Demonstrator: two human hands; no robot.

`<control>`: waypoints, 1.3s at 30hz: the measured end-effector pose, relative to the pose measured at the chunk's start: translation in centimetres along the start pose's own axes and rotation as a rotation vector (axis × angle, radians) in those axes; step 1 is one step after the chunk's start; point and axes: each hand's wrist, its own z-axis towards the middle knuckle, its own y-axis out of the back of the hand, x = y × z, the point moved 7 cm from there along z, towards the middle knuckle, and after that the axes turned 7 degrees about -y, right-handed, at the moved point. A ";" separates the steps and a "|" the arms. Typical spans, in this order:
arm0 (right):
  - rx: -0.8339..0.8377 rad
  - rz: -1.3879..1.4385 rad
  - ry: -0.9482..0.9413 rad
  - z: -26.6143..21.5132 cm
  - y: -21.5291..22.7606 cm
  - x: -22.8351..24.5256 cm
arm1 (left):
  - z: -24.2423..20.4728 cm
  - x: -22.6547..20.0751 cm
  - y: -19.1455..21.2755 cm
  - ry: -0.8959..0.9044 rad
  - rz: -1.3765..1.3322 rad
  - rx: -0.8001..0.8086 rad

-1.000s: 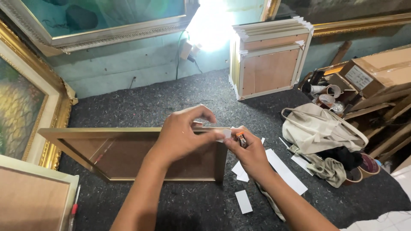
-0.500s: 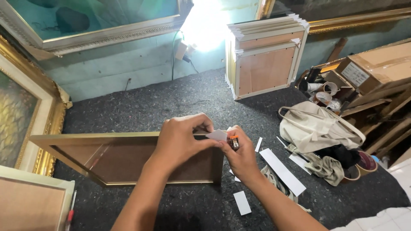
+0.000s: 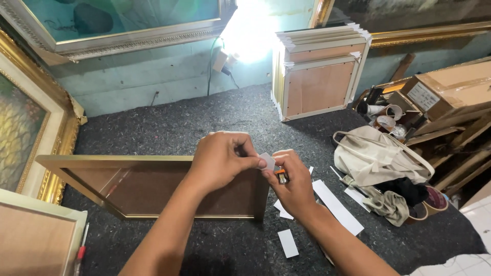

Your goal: Applying protective white strips to the corners of picture frames using scissors and a utility knife.

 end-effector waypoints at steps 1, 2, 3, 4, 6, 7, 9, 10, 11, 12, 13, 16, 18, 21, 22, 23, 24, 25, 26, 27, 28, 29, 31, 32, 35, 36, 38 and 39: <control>0.001 0.001 0.003 -0.2 -0.1 -0.6 | 0.2 -0.1 0.1 0.000 0.001 -0.003; -0.001 -0.034 -0.057 -0.4 -0.2 -1.6 | 0.3 0.1 0.0 0.026 0.001 0.028; -0.002 -0.070 -0.117 -0.7 -0.3 -2.6 | 0.5 0.2 -0.1 0.053 0.000 0.058; -0.001 -0.069 -0.118 -0.7 -0.3 -2.4 | 0.5 0.1 0.1 0.054 0.001 0.059; -0.059 -0.028 0.038 -0.8 0.4 -1.1 | 0.8 0.0 -0.2 0.104 0.010 0.169; -0.062 -0.032 0.037 -0.6 0.6 -1.1 | 1.1 0.0 -0.3 0.101 0.007 0.172; -0.046 -0.027 0.185 -0.5 0.5 0.2 | 1.1 0.5 -0.9 0.156 0.042 0.312; -0.045 -0.026 0.187 -0.5 0.7 0.3 | 1.6 1.3 -1.3 0.156 0.043 0.310; -0.048 -0.075 0.252 -0.6 0.9 0.9 | 2.0 2.3 -2.0 0.182 0.034 0.361; -0.049 -0.124 0.316 -0.8 1.0 1.4 | 2.2 3.3 -2.8 0.210 0.024 0.413; -0.047 -0.123 0.315 -0.7 1.0 1.7 | 2.4 3.4 -2.8 0.212 0.023 0.413; -0.050 -0.125 0.270 -0.3 1.1 2.3 | 2.6 3.6 -2.9 0.241 -0.007 0.427; -0.014 -0.138 0.175 0.1 0.9 2.3 | 2.5 3.5 -3.0 0.261 -0.049 0.440; 0.027 -0.095 0.083 0.4 1.0 2.9 | 2.7 3.5 -3.1 0.241 -0.036 0.437; 0.028 -0.093 0.085 0.6 1.1 3.3 | 2.3 2.9 -2.5 0.243 -0.035 0.435; 0.065 -0.063 0.004 0.8 1.0 3.0 | 2.1 2.1 -1.7 0.222 -0.014 0.400; 0.100 -0.034 -0.079 0.9 0.9 2.8 | 1.9 1.4 -1.0 0.201 0.007 0.370; 0.100 -0.033 -0.082 0.9 1.1 3.1 | 1.5 1.2 -0.9 0.202 0.008 0.372; 0.130 -0.015 -0.122 1.0 1.1 3.2 | 1.3 0.5 -0.6 0.136 0.023 0.349; 0.159 0.002 -0.162 1.0 1.1 3.3 | 1.1 -0.2 -0.2 0.071 0.038 0.326; 0.160 0.004 -0.163 1.0 1.2 3.1 | 0.9 -0.1 -0.3 0.072 0.039 0.327; 0.178 0.032 -0.192 0.9 1.1 2.8 | 0.7 -0.7 -0.1 -0.009 -0.026 0.287; 0.198 0.062 -0.218 0.6 1.2 2.5 | 0.1 -1.4 0.0 -0.089 -0.088 0.243; 0.216 0.074 -0.235 0.5 1.2 2.5 | -0.3 -1.8 0.2 -0.139 -0.107 0.195; 0.243 0.078 -0.266 0.3 1.4 2.6 | -1.1 -2.1 0.3 -0.246 -0.007 0.100; 0.245 0.068 -0.279 0.4 1.5 2.6 | -1.4 -2.3 0.4 -0.310 0.111 0.055; 0.240 0.080 -0.292 0.2 1.4 2.2 | -2.0 -2.6 0.3 -0.310 0.233 0.016; 0.234 0.090 -0.305 0.0 1.4 1.9 | -2.3 -2.9 0.3 -0.313 0.353 -0.025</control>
